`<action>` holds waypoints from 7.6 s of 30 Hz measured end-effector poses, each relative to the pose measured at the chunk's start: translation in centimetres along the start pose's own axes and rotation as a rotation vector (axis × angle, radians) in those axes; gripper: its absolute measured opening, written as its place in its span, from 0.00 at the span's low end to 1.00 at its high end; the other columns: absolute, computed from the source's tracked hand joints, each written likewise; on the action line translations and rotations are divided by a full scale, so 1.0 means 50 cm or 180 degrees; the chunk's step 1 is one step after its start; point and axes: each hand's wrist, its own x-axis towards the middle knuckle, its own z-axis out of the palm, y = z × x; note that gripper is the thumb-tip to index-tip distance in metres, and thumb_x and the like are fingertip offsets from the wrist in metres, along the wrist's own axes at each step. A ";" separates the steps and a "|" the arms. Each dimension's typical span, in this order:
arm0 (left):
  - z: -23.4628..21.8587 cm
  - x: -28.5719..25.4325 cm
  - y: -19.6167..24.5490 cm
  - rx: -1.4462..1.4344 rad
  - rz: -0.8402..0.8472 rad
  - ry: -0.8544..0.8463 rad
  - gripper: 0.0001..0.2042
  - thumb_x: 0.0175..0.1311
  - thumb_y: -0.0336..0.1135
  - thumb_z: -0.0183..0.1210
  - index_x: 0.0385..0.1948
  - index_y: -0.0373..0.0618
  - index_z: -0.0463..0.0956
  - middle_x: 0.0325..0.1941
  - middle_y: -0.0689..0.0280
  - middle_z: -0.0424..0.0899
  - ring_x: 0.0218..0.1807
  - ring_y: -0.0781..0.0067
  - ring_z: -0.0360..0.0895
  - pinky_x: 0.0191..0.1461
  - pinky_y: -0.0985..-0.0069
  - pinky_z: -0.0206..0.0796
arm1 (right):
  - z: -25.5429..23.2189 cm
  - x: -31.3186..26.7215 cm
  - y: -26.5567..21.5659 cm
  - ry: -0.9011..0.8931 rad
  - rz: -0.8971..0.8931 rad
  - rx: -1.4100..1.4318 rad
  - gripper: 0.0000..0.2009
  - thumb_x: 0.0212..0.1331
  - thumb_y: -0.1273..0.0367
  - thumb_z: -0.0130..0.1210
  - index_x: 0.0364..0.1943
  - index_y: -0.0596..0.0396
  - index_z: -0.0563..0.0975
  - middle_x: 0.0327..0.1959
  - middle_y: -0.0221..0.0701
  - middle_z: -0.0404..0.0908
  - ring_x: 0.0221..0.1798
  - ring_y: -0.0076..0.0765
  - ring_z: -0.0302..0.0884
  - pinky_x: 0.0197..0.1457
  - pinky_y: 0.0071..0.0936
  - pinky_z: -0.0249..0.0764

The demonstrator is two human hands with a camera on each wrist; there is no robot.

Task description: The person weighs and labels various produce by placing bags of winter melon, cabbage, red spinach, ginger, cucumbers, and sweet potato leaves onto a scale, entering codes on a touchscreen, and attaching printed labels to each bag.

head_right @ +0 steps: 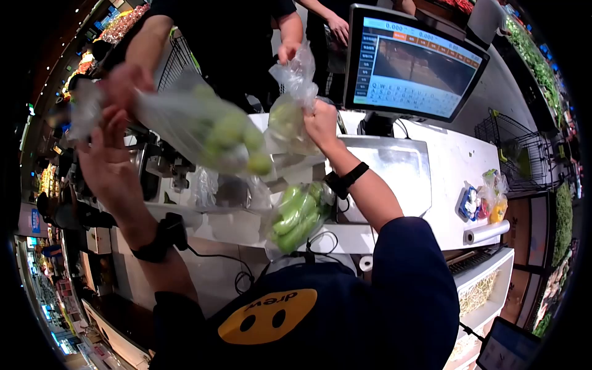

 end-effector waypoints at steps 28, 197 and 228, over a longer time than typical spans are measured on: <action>0.571 -0.609 -0.483 -0.4181 -0.4446 -0.2215 0.41 0.69 0.73 0.29 0.72 0.50 0.55 0.67 0.57 0.70 0.66 0.57 0.70 0.72 0.55 0.63 | -0.515 -0.312 0.026 -0.0011 -0.0867 -0.1324 0.14 0.47 0.72 0.63 0.41 0.56 0.84 0.50 0.40 0.85 0.55 0.51 0.81 0.57 0.44 0.75; 0.436 -0.345 -0.236 -0.1145 -0.2410 -0.1620 0.12 0.70 0.27 0.57 0.49 0.29 0.78 0.37 0.60 0.84 0.41 0.70 0.82 0.56 0.72 0.75 | -0.411 -0.129 -0.060 -0.1144 -0.0071 0.0234 0.09 0.70 0.67 0.48 0.40 0.61 0.73 0.35 0.52 0.79 0.40 0.61 0.78 0.42 0.46 0.72; 0.426 -0.328 -0.280 -0.0623 -0.3135 -0.0721 0.13 0.76 0.35 0.49 0.25 0.49 0.62 0.21 0.76 0.56 0.24 0.79 0.55 0.32 0.77 0.52 | -0.395 -0.192 0.046 -0.1817 -0.0469 -0.0488 0.18 0.66 0.57 0.56 0.52 0.53 0.77 0.47 0.39 0.79 0.55 0.47 0.74 0.64 0.41 0.64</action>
